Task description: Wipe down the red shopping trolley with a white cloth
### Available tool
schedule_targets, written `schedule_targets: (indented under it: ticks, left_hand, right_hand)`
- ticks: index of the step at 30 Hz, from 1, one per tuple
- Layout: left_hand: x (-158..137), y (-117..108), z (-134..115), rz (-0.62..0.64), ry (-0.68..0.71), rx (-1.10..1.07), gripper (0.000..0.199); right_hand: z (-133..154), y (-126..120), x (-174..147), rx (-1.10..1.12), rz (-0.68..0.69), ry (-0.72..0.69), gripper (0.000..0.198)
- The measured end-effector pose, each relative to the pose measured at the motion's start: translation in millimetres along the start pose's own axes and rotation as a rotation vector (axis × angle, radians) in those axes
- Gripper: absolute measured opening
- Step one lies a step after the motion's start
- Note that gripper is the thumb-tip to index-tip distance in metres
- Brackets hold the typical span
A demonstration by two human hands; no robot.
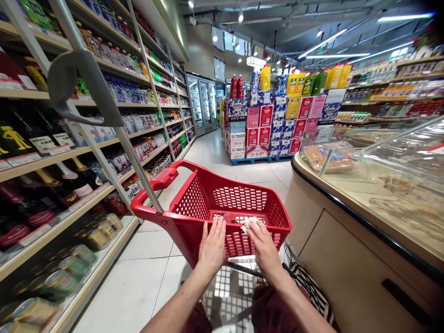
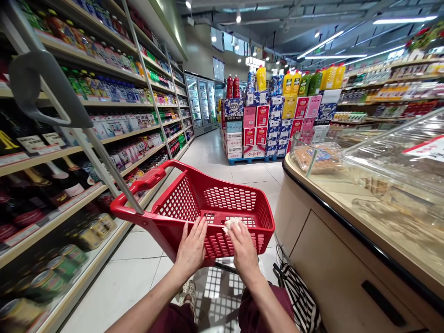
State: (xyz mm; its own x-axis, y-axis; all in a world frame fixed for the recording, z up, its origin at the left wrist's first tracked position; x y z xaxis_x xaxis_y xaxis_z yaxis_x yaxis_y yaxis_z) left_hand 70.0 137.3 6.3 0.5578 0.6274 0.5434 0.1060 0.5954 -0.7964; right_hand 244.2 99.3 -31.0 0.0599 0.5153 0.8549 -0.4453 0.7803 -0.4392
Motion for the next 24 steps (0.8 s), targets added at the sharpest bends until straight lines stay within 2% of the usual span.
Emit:
schedule_targets:
  ticks: [5, 6, 10, 12, 14, 16, 18, 21, 22, 24]
  left_hand:
    - [-1.2, 1.1, 0.3, 0.004, -0.036, 0.010, 0.059]
    - [-0.7, 2.1, -2.2, 0.009, -0.032, 0.010, 0.060]
    - [1.0, 4.0, -10.2, 0.028, 0.016, -0.015, 0.063]
    - [0.2, 2.8, -7.2, 0.026, 0.003, -0.019, 0.062]
    - [-0.9, 1.7, -3.1, 0.019, -0.028, -0.018, 0.059]
    - [-1.2, 1.8, -1.8, 0.014, -0.046, -0.018, 0.059]
    - [-0.2, 3.2, -3.4, 0.014, -0.031, -0.021, 0.059]
    - [1.4, 4.5, -2.3, 0.007, 0.004, -0.017, 0.059]
    - [1.5, 4.4, 0.8, 0.001, -0.004, -0.010, 0.060]
    - [1.2, 3.7, 8.7, -0.012, -0.042, 0.005, 0.060]
  right_hand:
    - [-25.2, -17.4, 0.7, -0.184, -0.184, 0.229, 0.051]
    - [-20.5, -14.9, 2.4, -0.174, -0.178, 0.212, 0.051]
    - [8.4, 2.9, 8.4, -0.029, -0.012, -0.014, 0.052]
    - [-4.0, -3.2, 7.6, -0.047, -0.011, 0.010, 0.050]
    - [-29.1, -18.2, 4.5, -0.142, -0.098, 0.134, 0.049]
    - [-42.1, -27.1, 0.5, -0.215, -0.167, 0.217, 0.050]
    - [-33.2, -21.5, -0.3, -0.194, -0.149, 0.185, 0.050]
    - [-7.9, -3.5, 2.1, -0.059, -0.021, 0.031, 0.049]
    - [-6.9, -2.5, 2.9, -0.043, -0.009, 0.018, 0.048]
    - [-19.4, -9.5, 4.2, -0.087, -0.061, 0.085, 0.047]
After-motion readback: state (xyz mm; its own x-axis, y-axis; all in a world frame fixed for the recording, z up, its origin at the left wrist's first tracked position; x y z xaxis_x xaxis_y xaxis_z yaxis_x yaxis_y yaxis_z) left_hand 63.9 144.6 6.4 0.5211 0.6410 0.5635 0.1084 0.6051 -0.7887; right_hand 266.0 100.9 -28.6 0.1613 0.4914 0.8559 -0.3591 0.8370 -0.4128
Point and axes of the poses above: each hand's wrist, its own x-axis towards the middle knuckle, its own y-axis out of the palm, z = x × y, the point moved 6 cm from there along x, towards the middle knuckle, and after that the axes turned 11 degrees about -z, right-handed, at the moved point
